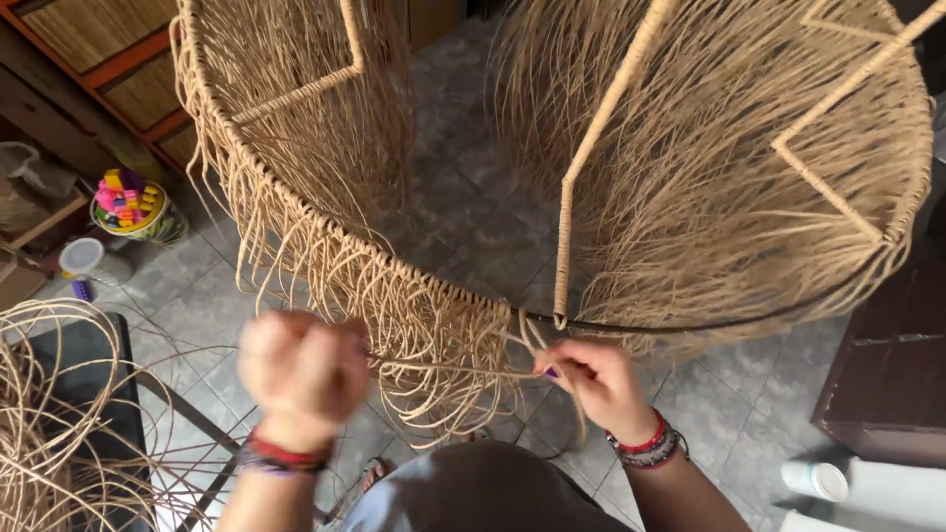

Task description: Weaving straw strands around a metal frame to create a furniture piece, likely a lampshade or chair component.

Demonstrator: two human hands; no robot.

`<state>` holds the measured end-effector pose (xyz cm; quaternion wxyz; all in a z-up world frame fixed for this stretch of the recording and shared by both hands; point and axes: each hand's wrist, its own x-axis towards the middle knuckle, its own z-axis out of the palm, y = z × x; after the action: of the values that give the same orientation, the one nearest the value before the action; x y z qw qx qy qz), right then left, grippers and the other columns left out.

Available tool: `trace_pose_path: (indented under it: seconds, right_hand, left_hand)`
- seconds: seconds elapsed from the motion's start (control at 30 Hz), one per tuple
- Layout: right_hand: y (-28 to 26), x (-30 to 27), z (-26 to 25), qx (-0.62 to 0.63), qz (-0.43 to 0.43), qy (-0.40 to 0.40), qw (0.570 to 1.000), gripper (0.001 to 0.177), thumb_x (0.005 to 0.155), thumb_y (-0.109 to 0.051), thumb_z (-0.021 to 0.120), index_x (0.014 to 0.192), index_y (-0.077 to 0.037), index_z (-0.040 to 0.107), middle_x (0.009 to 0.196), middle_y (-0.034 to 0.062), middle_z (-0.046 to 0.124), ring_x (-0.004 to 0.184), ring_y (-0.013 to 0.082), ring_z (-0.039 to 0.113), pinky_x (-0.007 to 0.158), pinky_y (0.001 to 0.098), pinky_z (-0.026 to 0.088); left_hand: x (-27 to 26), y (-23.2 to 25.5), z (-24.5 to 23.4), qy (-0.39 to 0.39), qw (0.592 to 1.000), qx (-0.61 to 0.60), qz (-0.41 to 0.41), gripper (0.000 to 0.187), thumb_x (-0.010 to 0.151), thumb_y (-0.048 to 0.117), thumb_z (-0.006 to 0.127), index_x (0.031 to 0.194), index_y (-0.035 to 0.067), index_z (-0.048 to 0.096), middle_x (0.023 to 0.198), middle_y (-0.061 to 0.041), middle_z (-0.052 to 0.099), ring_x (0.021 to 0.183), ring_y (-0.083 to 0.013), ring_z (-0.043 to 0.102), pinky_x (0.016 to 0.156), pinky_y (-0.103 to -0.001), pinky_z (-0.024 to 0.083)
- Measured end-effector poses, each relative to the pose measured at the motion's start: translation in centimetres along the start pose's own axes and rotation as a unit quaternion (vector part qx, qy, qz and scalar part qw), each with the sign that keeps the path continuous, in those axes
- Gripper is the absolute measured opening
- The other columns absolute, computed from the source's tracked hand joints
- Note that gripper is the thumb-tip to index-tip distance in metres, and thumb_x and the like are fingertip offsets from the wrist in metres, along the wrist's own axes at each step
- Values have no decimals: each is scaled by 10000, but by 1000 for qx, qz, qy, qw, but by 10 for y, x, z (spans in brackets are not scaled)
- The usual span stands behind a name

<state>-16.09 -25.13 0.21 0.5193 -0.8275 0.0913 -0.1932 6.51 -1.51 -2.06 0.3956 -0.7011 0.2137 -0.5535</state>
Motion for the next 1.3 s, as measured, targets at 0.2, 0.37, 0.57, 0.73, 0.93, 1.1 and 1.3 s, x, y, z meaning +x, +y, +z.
trace_pose_path:
  seconds: [0.2,0.37,0.57,0.73,0.93,1.1,1.3]
  right_hand:
    - [13,10,-3,57,33,-40,997,167,960,-123,664,907,-48,803,867,49,824,660,76,715,533,180,526]
    - [21,12,1,80,54,-30,995,97,894,-93,729,908,-81,824,885,69,837,766,150,810,657,245,671]
    - [29,10,2,158,42,7,987,125,876,2,734,942,-89,789,902,93,829,824,197,823,747,313,715]
    - [50,5,18,273,48,8,961,178,889,-147,771,1008,-16,787,951,157,818,817,213,782,709,307,646]
    - [37,10,19,223,52,16,973,132,827,-23,776,951,-33,821,858,90,802,782,181,748,680,276,611]
    - [34,10,21,275,67,27,959,208,808,77,718,974,-12,807,963,164,822,863,266,810,844,422,669]
    - [17,14,27,119,80,31,989,147,861,-112,726,904,-64,858,804,44,836,528,60,497,515,245,388]
  left_hand:
    - [62,-65,-32,-51,687,-715,-119,130,816,209,864,868,274,763,753,84,680,719,-177,534,685,-378,408]
    - [85,-31,-71,94,600,-794,15,219,1058,161,553,1215,148,706,1270,21,653,1005,-238,551,761,-385,406]
    - [46,-25,6,-83,795,-594,-91,285,811,136,705,963,367,775,909,81,709,697,-234,629,494,-416,329]
    - [54,-27,-29,-69,727,-678,-88,386,860,121,630,1227,230,679,1249,-31,652,1022,-280,564,793,-437,403]
    - [68,4,-34,-120,671,-726,88,193,972,182,509,951,192,700,889,12,649,769,-187,585,595,-342,374]
    - [23,-23,30,3,761,-620,-191,183,974,-12,721,967,170,700,840,-16,633,820,-245,536,796,-401,364]
    - [82,-27,-47,-16,398,-917,23,365,964,66,451,1224,70,707,1221,-101,753,1018,-247,742,837,-351,571]
